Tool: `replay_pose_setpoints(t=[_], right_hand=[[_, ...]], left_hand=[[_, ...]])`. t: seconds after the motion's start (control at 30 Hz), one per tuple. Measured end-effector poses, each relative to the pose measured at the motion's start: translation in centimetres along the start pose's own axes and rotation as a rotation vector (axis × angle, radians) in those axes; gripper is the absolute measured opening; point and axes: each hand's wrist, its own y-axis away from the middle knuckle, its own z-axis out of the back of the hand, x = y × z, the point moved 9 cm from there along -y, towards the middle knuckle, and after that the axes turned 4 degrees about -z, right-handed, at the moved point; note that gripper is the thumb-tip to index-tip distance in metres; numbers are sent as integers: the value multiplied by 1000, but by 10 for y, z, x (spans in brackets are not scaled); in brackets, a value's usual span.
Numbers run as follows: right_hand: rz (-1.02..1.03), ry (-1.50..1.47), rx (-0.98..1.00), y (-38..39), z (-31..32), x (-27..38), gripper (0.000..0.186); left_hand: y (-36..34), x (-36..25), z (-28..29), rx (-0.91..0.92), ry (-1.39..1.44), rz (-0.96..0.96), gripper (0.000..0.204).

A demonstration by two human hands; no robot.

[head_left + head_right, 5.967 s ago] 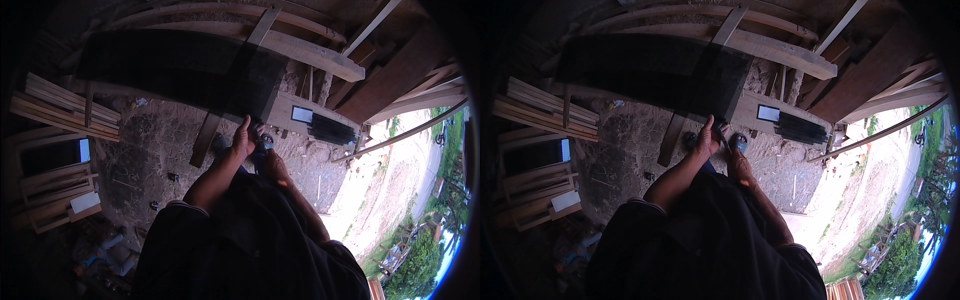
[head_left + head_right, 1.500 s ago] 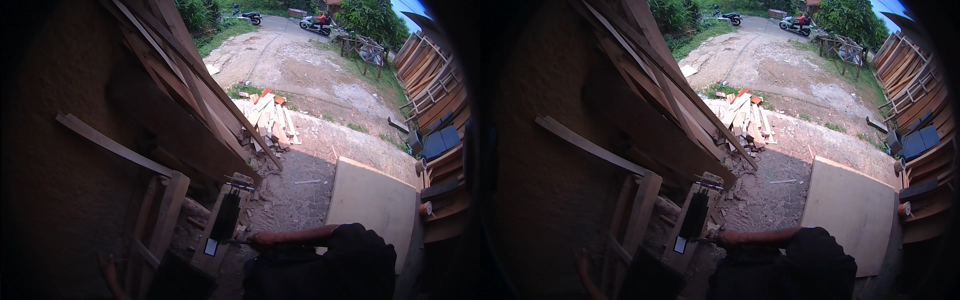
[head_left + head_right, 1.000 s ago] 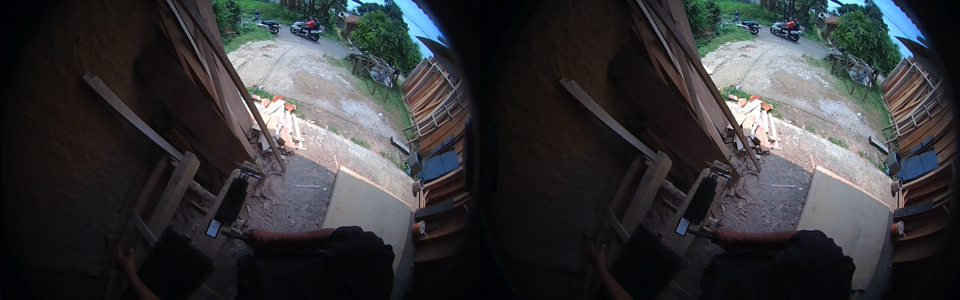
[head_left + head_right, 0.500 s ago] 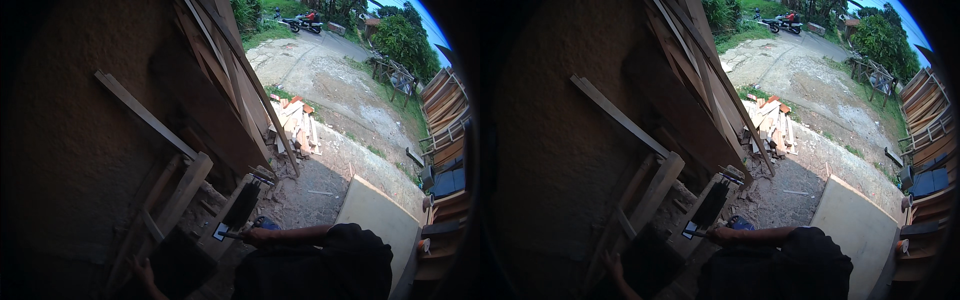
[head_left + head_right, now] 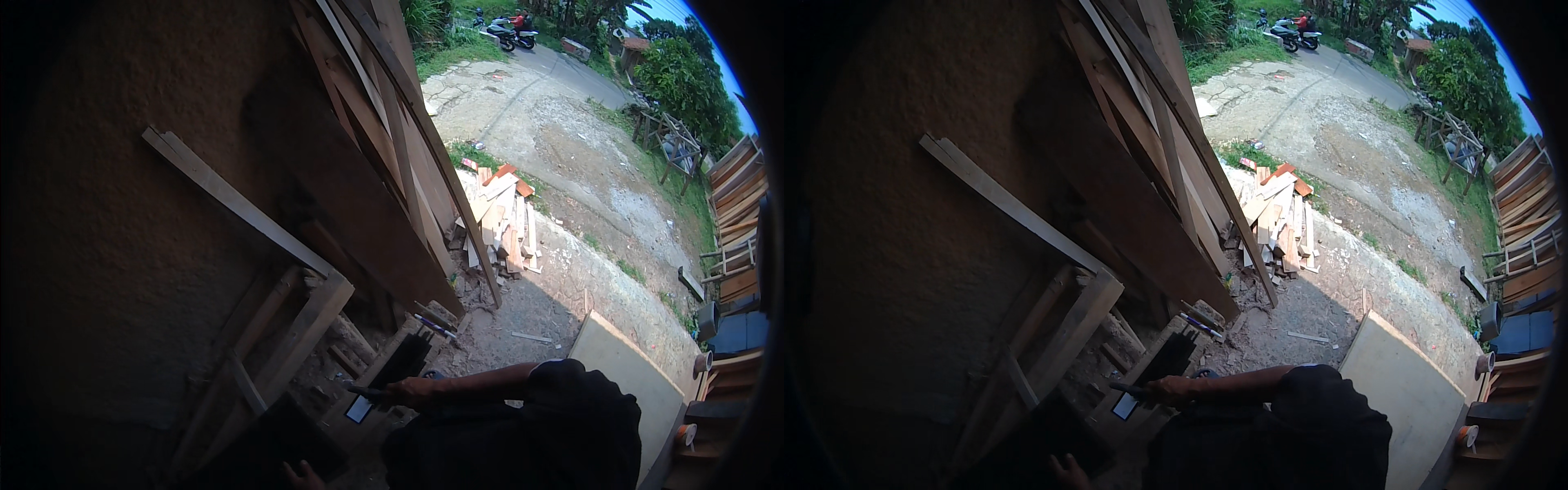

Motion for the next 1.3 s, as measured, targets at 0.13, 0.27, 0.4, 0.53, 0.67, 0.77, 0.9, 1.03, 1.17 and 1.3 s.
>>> replay_pose_setpoints(t=[0.13,0.27,0.4,0.53,0.67,0.77,0.9,1.03,1.17,1.3], right_hand=[[210,119,-22,-19,-4,-10,33],[34,58,95,-39,-14,-6,32],[-16,57,135,-46,-14,45,30],[178,105,90,-75,-21,58,29],[108,-54,204,-97,-29,59,23],[92,-110,192,-104,-31,61,19],[-42,-207,240,-116,-37,51,19],[-90,-4,184,-125,-36,79,22],[-28,102,153,-151,-27,84,23],[-83,-96,125,-183,-29,79,27]], left_hand=[[26,30,-25,38,-106,4,70],[27,29,-42,-7,-269,-146,71],[21,3,-53,-15,-351,-236,68],[17,1,-62,201,-321,69,73],[14,6,-62,8,-148,-19,76],[22,-3,-37,-64,-234,-14,69],[49,-6,-28,-314,40,6,55],[83,9,-29,-473,273,278,40],[133,83,-57,-583,703,773,35],[166,103,-105,-496,1156,1165,50]])
